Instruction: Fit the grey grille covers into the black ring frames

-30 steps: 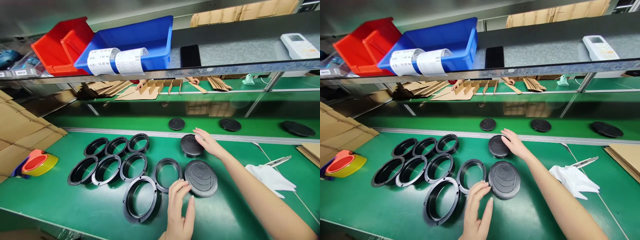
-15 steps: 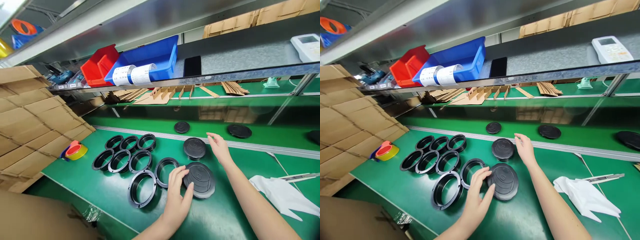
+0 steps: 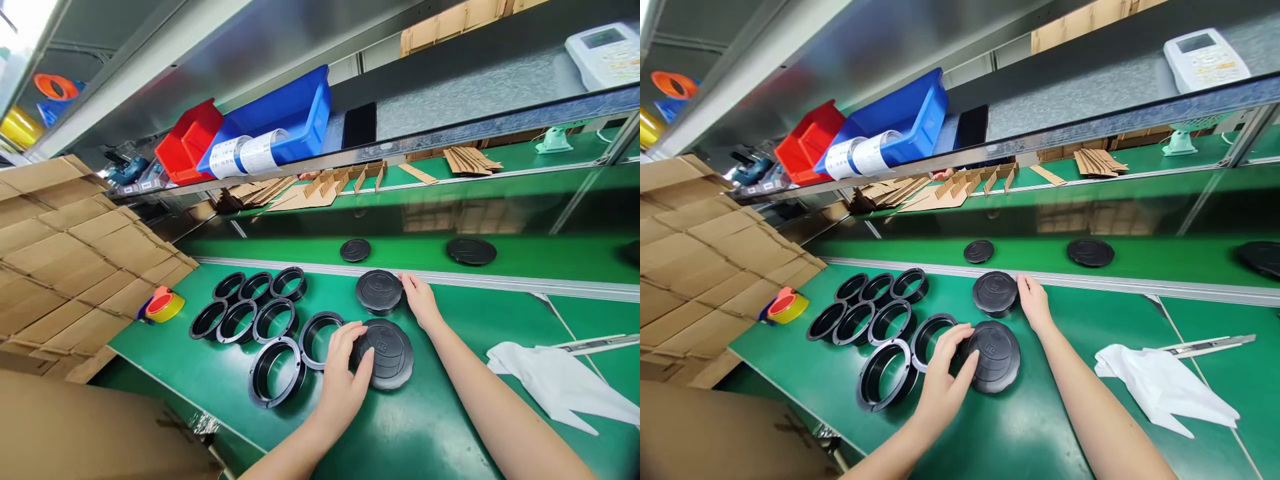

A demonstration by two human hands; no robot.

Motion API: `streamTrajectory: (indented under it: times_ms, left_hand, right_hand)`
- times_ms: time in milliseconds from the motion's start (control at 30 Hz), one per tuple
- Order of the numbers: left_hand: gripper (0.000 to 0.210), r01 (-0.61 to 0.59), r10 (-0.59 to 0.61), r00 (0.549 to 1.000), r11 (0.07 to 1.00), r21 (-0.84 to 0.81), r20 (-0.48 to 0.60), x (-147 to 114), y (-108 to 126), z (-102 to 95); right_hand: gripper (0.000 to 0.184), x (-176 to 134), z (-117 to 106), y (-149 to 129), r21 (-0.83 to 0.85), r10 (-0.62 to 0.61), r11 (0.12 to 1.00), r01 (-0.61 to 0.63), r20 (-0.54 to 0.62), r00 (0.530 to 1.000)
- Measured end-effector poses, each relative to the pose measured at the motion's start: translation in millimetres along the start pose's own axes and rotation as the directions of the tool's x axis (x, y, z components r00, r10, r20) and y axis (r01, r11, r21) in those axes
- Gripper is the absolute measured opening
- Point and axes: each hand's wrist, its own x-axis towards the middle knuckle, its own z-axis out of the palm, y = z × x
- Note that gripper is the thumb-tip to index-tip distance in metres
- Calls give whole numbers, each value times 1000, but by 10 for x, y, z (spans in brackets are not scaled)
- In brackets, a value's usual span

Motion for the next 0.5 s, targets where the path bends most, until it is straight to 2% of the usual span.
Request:
streamTrajectory:
  times_ms: [33, 100, 133, 200, 267, 300, 367, 500]
  left_hand:
    - [31, 31, -31, 1000, 999, -22, 3, 76, 17, 8]
    - [46, 179, -186, 982, 967, -182, -22, 285, 33, 45]
    - [57, 274, -294, 955, 915, -296, -27, 411, 28, 80]
    - [75, 428, -488, 873, 757, -493, 8, 679, -7, 187]
    - [81, 511, -590, 805, 637, -578, 61, 926, -69, 318]
    - [81, 525, -606, 792, 611, -592, 77, 1026, -101, 381]
    - [75, 512, -605, 792, 584, -630, 83, 1166, -152, 477]
    - [51, 379, -487, 873, 631, -677, 35, 1213, -140, 520]
  right_hand:
    - [56, 2, 7, -18, 15, -1, 1000, 1, 12, 1000]
    - [53, -1, 31, -70, 42, -11, 999, 9, 47, 999]
    - [53, -5, 45, -97, 58, -17, 998, 13, 69, 997]
    - [53, -17, 74, -138, 103, -27, 995, 15, 117, 993]
    - [54, -33, 96, -161, 166, -23, 986, -4, 161, 987]
    - [54, -41, 102, -169, 199, -16, 980, -20, 178, 984]
    - [57, -54, 101, -191, 263, 1, 963, -54, 196, 981]
    - [57, -72, 59, -332, 368, -5, 928, -63, 181, 983]
